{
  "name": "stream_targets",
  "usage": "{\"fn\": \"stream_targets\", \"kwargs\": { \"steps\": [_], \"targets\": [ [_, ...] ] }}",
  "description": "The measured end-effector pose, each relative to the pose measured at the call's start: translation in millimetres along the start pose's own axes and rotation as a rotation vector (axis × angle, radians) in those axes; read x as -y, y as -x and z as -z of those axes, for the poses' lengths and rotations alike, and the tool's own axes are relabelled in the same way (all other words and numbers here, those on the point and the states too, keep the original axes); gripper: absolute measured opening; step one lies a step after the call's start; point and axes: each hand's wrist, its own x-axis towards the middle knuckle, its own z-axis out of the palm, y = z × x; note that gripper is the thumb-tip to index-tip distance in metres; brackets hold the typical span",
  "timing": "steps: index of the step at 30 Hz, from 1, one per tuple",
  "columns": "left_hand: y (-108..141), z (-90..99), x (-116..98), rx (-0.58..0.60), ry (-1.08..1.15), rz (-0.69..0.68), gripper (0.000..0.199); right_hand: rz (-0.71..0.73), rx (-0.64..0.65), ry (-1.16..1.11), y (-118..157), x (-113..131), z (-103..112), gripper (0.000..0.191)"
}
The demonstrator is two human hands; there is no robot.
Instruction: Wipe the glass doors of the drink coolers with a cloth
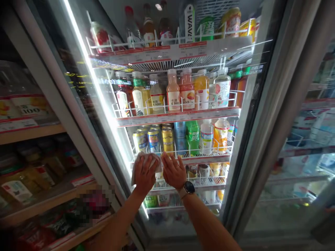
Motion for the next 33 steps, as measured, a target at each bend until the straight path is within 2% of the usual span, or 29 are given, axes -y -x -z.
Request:
{"fn": "stream_targets", "kwargs": {
  "steps": [3,5,8,13,16,19,22,25,27,28,30,33],
  "targets": [
    [37,3.3,-2,0.093,-0.013,-0.073,0.041,-0.001,0.006,0.007,0,0,0,0.052],
    [41,7.6,6,0.133,-0.025,-0.152,0.046,-0.002,0.007,0.0,1,0,0,0.051],
    [12,16.5,33,0.132,-0.066,-0.176,0.052,-0.007,0.014,-0.002,1,0,1,0.052],
    [-62,33.1,88,-0.046,-0.061,0.075,0.058,-0.016,0.017,0.013,1,1,3,0.057],
    [-69,38.6,103,-0.095,-0.025,0.142,0.059,-0.032,0.014,-0.001,3,1,2,0.06],
    [-33,38.2,97,-0.061,-0.012,0.139,0.062,-0.032,0.007,-0.01,3,1,2,0.057],
    [34,36.2,77,0.022,-0.038,0.092,0.06,-0.031,0.009,-0.008,3,2,3,0.055],
    [102,36.4,56,0.112,-0.114,0.068,0.049,-0.032,0.001,-0.022,3,2,2,0.057],
    [132,37.4,47,0.128,-0.128,0.065,0.042,-0.029,-0.006,-0.03,3,2,1,0.061],
    [140,38.1,46,0.13,-0.127,0.065,0.04,-0.029,-0.008,-0.029,3,2,1,0.062],
    [139,39.2,49,0.131,-0.121,0.057,0.039,-0.034,-0.011,-0.022,3,2,0,0.063],
    [102,39.5,70,0.111,-0.124,0.04,0.047,-0.034,-0.016,-0.021,2,3,1,0.065]
  ]
}}
